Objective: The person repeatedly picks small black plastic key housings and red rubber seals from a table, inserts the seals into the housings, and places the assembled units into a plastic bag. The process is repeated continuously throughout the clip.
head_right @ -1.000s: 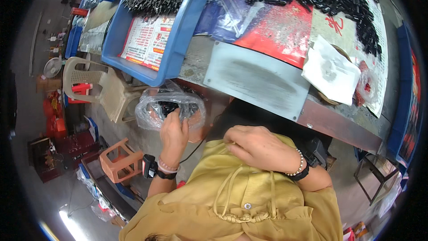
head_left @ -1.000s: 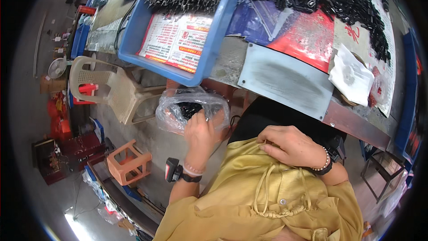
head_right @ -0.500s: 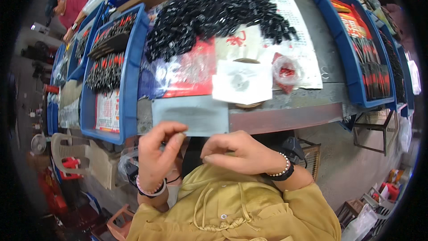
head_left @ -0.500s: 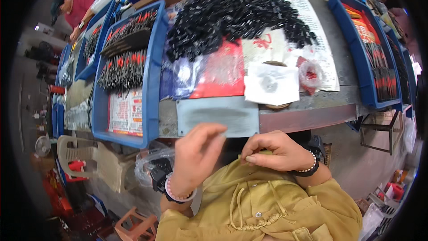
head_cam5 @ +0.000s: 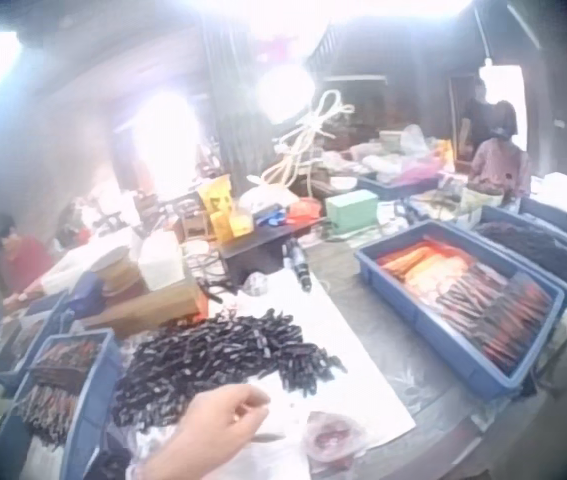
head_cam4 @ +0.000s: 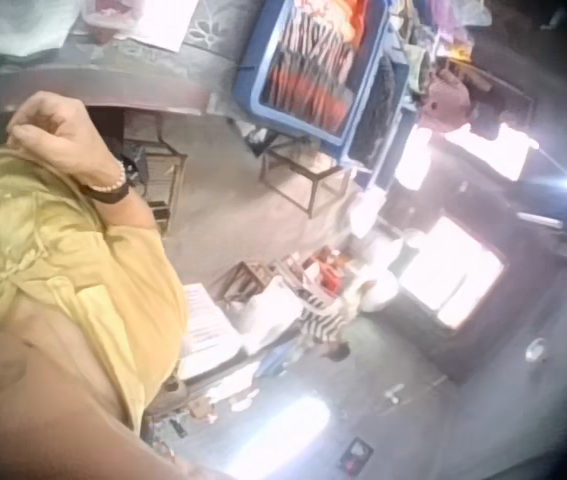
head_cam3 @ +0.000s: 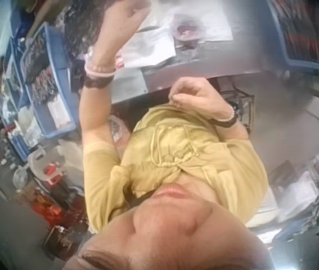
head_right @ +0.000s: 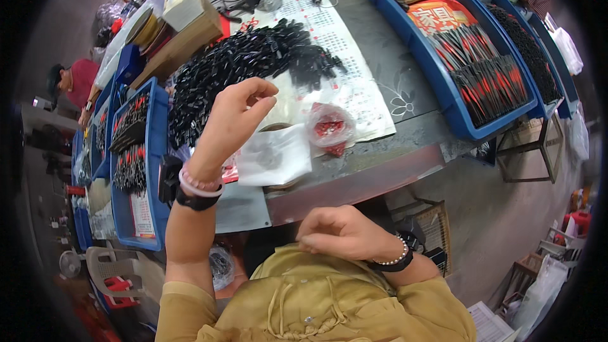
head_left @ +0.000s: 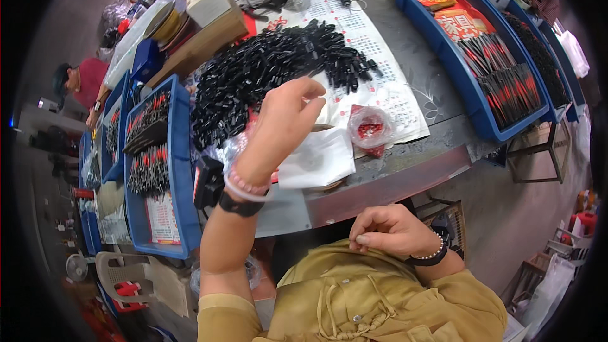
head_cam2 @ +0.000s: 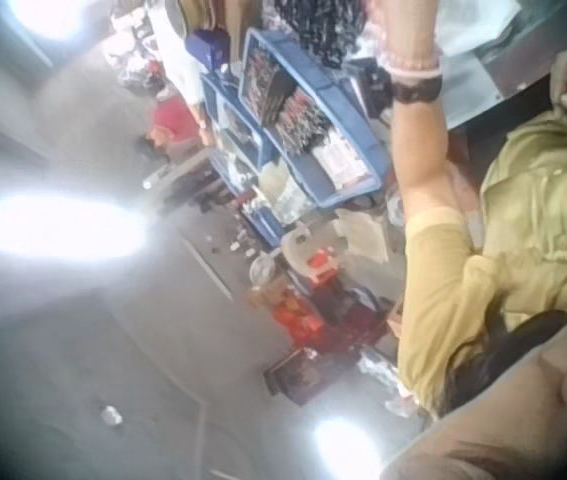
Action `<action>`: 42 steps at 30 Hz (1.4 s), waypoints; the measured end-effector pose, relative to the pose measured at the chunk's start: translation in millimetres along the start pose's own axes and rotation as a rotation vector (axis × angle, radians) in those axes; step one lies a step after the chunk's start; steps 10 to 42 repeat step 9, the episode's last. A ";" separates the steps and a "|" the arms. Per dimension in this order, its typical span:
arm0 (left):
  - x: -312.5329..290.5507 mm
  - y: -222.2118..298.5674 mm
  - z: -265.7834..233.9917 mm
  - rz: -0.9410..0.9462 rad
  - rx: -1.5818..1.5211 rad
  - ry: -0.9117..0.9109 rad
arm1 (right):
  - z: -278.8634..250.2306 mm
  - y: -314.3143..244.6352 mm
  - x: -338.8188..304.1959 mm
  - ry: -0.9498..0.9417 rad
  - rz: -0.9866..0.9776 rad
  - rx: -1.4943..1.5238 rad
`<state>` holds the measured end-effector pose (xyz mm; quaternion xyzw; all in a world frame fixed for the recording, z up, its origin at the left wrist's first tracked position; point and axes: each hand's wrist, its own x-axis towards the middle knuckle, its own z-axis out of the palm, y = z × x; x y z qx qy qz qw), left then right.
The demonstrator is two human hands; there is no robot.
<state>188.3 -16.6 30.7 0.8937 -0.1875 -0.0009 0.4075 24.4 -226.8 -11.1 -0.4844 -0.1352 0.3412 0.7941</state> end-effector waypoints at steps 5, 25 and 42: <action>53.3 -26.4 38.8 0.002 0.305 0.032 | -10.7 4.3 -3.4 -0.022 -0.063 -0.046; 73.1 -49.6 59.3 -0.115 0.462 0.050 | -18.2 6.9 -8.9 -0.017 -0.015 -0.046; 73.1 -49.6 59.3 -0.115 0.462 0.050 | -18.2 6.9 -8.9 -0.017 -0.015 -0.046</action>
